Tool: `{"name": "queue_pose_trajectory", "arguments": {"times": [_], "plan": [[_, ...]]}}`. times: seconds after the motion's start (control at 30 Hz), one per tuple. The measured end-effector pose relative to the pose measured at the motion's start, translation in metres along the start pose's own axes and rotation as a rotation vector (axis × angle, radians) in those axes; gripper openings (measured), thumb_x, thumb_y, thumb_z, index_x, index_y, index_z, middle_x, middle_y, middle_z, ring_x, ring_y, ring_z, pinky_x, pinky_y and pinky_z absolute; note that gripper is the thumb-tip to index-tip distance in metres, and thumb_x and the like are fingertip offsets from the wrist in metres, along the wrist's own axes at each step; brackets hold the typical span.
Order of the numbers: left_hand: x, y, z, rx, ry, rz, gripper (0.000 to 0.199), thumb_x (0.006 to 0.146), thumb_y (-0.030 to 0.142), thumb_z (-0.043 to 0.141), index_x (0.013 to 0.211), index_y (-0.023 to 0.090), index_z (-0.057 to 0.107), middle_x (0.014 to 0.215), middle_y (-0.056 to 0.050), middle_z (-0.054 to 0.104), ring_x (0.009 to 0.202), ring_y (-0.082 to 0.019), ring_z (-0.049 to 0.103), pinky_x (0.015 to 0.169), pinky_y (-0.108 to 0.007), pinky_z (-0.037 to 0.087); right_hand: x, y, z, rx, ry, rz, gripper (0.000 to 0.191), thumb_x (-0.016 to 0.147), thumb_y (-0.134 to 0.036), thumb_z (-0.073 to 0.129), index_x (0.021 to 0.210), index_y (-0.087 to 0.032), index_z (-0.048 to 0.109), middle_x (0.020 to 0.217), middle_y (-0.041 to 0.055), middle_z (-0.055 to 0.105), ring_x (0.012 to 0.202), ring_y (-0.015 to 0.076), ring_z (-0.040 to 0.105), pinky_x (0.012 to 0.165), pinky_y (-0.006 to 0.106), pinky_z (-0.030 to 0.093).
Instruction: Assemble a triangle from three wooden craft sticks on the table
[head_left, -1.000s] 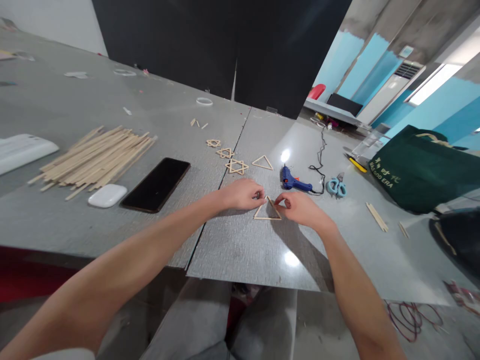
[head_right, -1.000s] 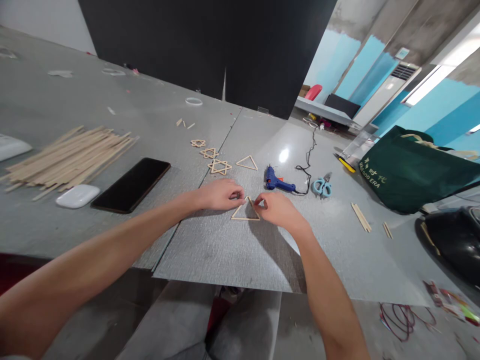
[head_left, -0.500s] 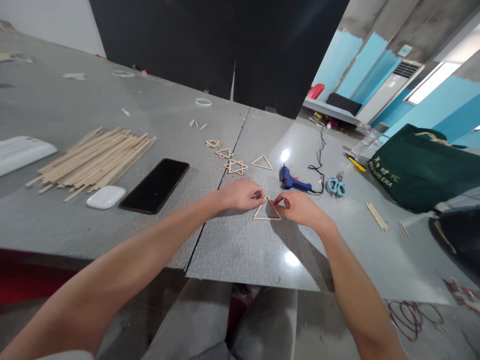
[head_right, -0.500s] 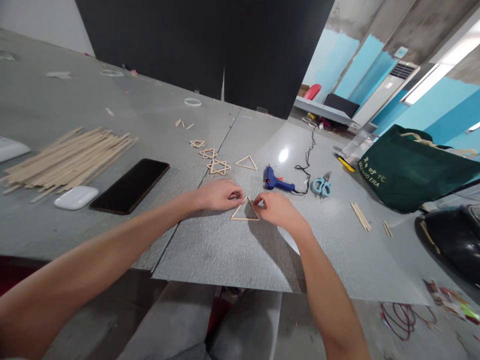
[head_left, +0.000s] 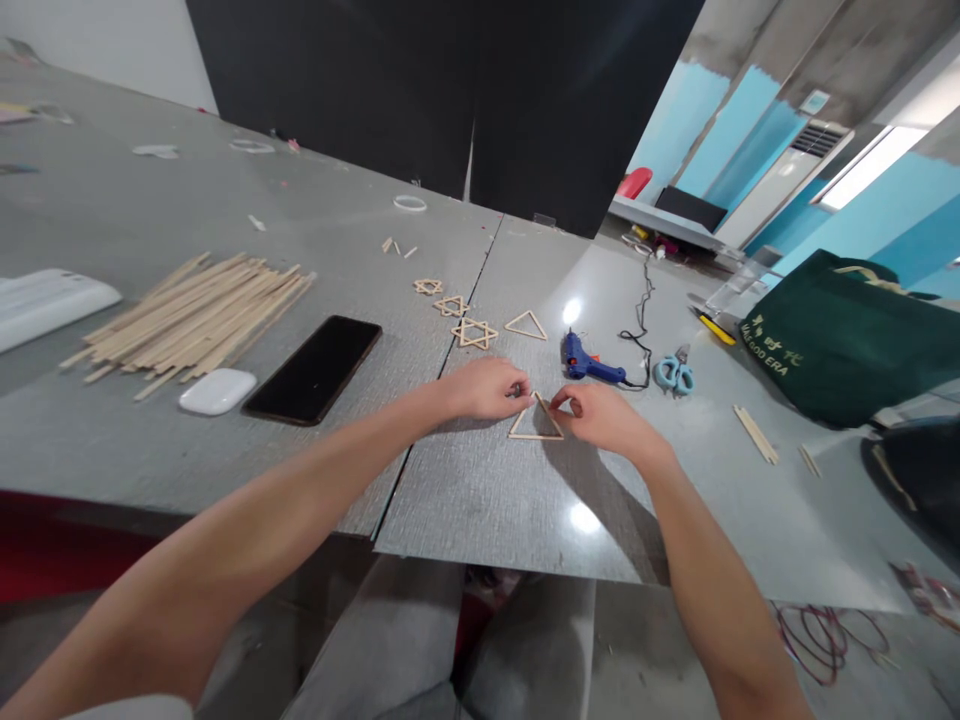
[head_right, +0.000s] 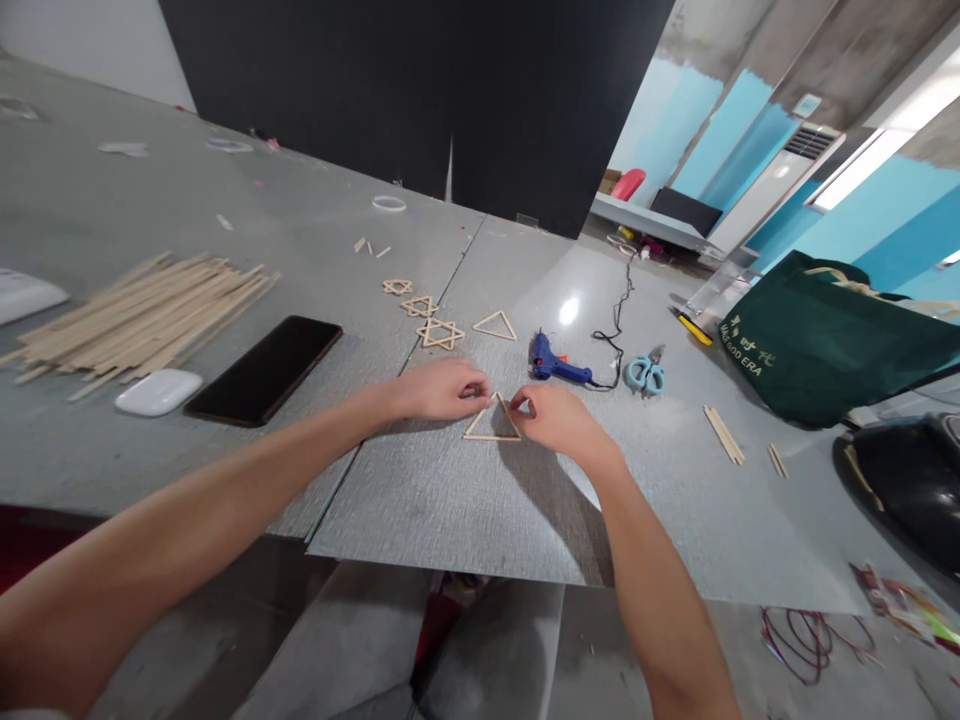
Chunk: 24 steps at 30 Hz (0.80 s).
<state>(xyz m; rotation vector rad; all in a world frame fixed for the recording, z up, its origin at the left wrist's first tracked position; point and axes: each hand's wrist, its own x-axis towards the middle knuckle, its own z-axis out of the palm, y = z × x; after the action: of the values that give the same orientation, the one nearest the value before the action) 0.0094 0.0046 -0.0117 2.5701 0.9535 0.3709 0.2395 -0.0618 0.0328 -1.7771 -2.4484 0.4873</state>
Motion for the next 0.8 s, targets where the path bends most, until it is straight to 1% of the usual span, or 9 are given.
{"name": "queue_pose_trajectory", "arguments": {"times": [0.2,0.4,0.5,0.57,0.63,0.7,0.73,0.8], "plan": [[0.0,0.0,-0.002,-0.005,-0.009,0.004,0.03,0.098,0.044,0.058,0.09,0.022,0.076,0.076,-0.004,0.067,0.075,-0.022,0.057,0.069,-0.034,0.034,0.0,0.001,0.001,-0.015,0.007,-0.011,0.02,0.105,-0.032,0.071,0.107,-0.015,0.082,0.073,0.0017,0.067,0.065,0.0156,0.054,0.064,0.03,0.032],[-0.001,0.0,-0.004,-0.075,-0.009,-0.005,0.033,0.097,0.047,0.056,0.088,0.021,0.074,0.075,-0.004,0.066,0.071,-0.02,0.055,0.067,-0.034,0.033,0.0,0.0,-0.001,-0.02,-0.002,0.004,0.025,0.107,-0.037,0.069,0.109,-0.015,0.082,0.077,0.0038,0.07,0.068,0.017,0.058,0.064,0.03,0.033],[-0.002,-0.003,-0.008,-0.134,-0.03,-0.036,0.026,0.094,0.041,0.056,0.089,0.02,0.072,0.074,-0.003,0.065,0.068,-0.018,0.054,0.065,-0.033,0.034,0.0,0.001,-0.001,-0.028,0.01,0.01,0.024,0.107,-0.037,0.069,0.109,-0.017,0.082,0.079,0.0044,0.071,0.071,0.0179,0.06,0.065,0.03,0.033],[-0.004,-0.006,-0.014,-0.206,-0.086,-0.056,0.024,0.088,0.036,0.058,0.099,0.019,0.071,0.076,-0.002,0.065,0.068,-0.018,0.055,0.065,-0.032,0.036,0.0,0.002,-0.001,-0.031,0.017,0.004,0.023,0.107,-0.036,0.069,0.109,-0.017,0.082,0.079,0.0044,0.071,0.071,0.018,0.06,0.066,0.03,0.033],[-0.007,-0.011,-0.022,-0.283,-0.183,-0.039,0.037,0.081,0.037,0.065,0.113,0.019,0.069,0.086,-0.002,0.067,0.075,-0.018,0.059,0.067,-0.03,0.04,0.0,0.003,-0.001,-0.032,0.015,-0.004,0.022,0.106,-0.035,0.069,0.11,-0.017,0.081,0.079,0.0039,0.071,0.071,0.0176,0.059,0.066,0.03,0.033],[-0.01,-0.016,-0.029,-0.322,-0.284,-0.003,0.058,0.073,0.042,0.075,0.125,0.02,0.064,0.1,-0.004,0.069,0.088,-0.021,0.063,0.073,-0.029,0.045,0.0,0.003,-0.002,-0.029,0.008,-0.006,0.021,0.106,-0.034,0.07,0.11,-0.016,0.081,0.078,0.0033,0.07,0.069,0.0169,0.057,0.065,0.029,0.032],[-0.011,-0.017,-0.032,-0.32,-0.32,0.012,0.068,0.069,0.045,0.08,0.129,0.02,0.062,0.106,-0.005,0.068,0.095,-0.022,0.064,0.077,-0.029,0.046,0.0,0.003,-0.002,-0.026,0.005,-0.007,0.021,0.106,-0.033,0.07,0.109,-0.016,0.081,0.078,0.0031,0.07,0.068,0.0166,0.056,0.065,0.029,0.031],[-0.012,-0.019,-0.035,-0.286,-0.343,0.022,0.08,0.063,0.051,0.086,0.133,0.021,0.061,0.113,-0.006,0.067,0.102,-0.024,0.063,0.083,-0.029,0.047,0.001,0.003,-0.003,-0.016,-0.003,-0.005,0.022,0.106,-0.034,0.069,0.108,-0.015,0.081,0.078,0.0029,0.069,0.067,0.0161,0.055,0.064,0.029,0.031]]}}
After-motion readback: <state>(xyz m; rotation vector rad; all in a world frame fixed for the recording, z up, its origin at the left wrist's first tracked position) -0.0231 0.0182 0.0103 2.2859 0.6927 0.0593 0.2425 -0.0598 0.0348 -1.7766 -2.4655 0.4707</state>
